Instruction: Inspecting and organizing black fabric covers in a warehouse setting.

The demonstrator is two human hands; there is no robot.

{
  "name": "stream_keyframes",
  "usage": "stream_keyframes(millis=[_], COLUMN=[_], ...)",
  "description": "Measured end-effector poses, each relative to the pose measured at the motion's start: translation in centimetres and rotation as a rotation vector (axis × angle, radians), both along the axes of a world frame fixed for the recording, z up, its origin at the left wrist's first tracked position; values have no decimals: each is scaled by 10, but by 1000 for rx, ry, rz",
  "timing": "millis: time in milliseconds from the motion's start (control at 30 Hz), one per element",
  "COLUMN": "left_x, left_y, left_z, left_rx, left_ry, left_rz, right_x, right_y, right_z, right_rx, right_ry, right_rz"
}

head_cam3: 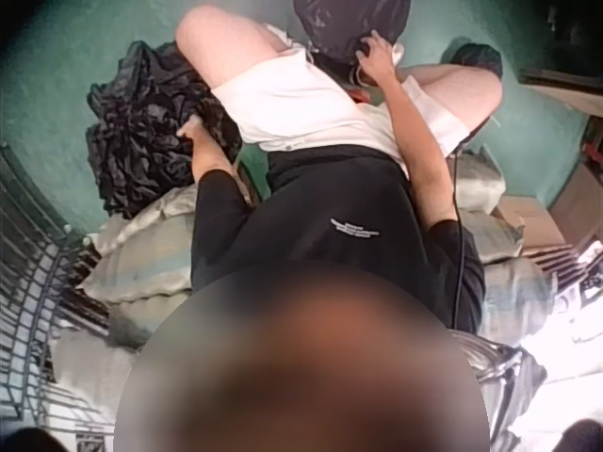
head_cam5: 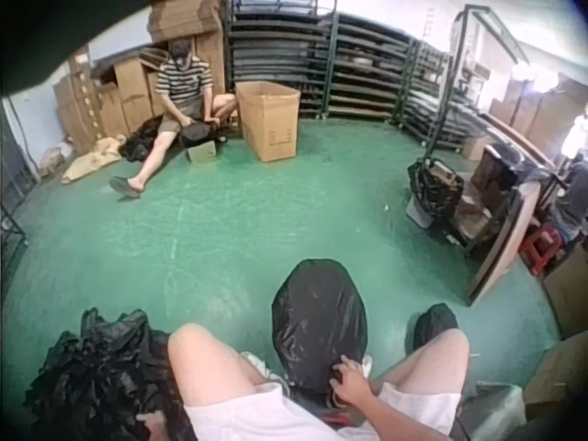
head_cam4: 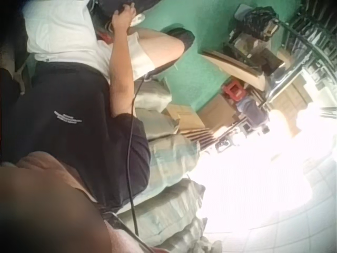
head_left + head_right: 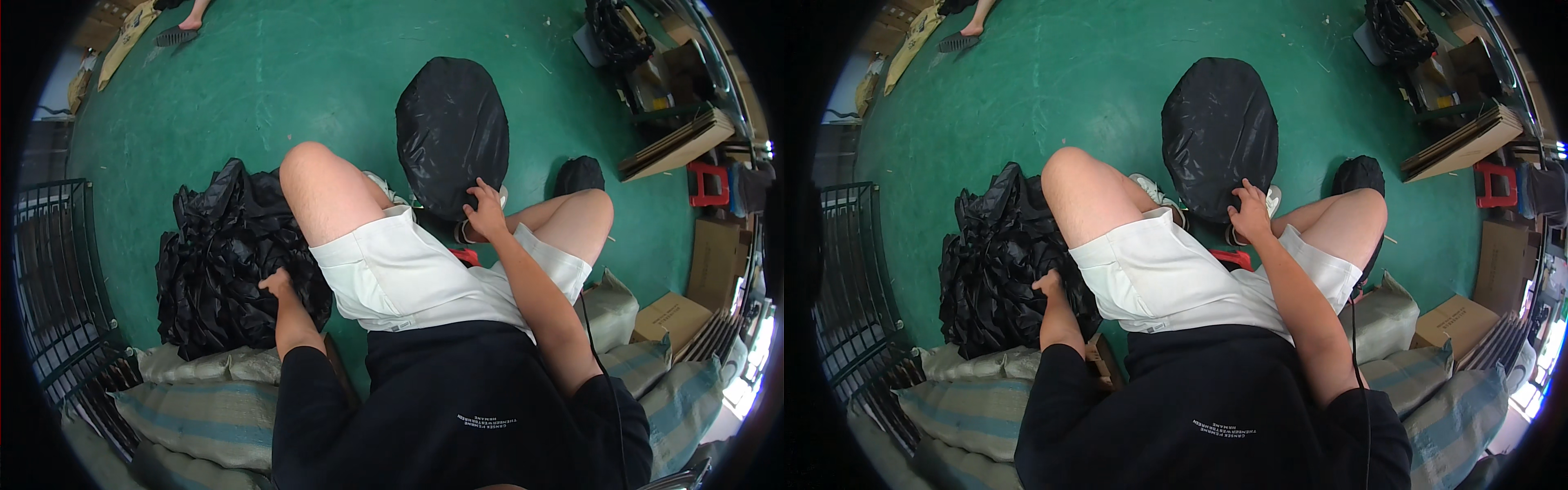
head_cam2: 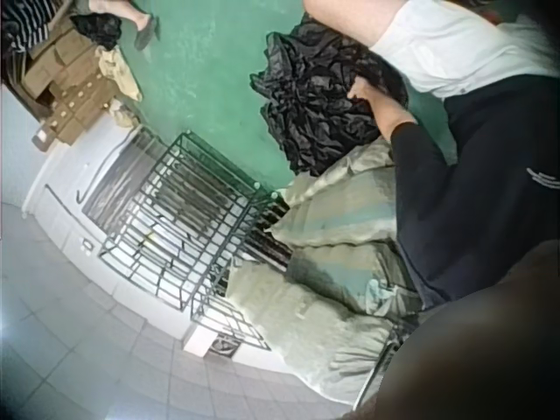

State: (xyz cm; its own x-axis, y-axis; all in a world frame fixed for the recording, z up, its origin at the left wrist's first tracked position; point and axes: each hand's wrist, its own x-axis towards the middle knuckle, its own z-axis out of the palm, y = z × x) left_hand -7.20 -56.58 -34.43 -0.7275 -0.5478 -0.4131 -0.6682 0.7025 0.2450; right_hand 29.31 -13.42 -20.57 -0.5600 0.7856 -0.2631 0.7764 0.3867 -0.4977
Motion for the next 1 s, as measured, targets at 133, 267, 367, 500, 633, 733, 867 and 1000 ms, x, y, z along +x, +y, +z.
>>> stream_keyframes(millis=[133,267,367,500,633,733,867,1000], left_x=[-17,-25,-22,-27,-25,-32,-42,-52], left_y=[-22,-43,-49,-68,-54,-38,-24,-13], left_z=[14,16,17,18,27,44,82,131], left_rx=[124,475,461,456,731,904,1151,1523], left_ry=[184,312,331,260,194,350,472,537], left_rz=[229,433,383,270,312,360,395,337], right_x=[0,-3,-2,-6,-6,-7,-8,-10], right_y=[-1,-2,-2,-5,-5,-5,-4,-3], right_z=[0,2,3,3,1,1,2,5], right_rx=[4,9,8,1,35,46,46,22], right_ry=[-3,-5,-7,11,18,37,24,9], right_rz=[-10,-11,-22,-23,-42,-39,-43,-37])
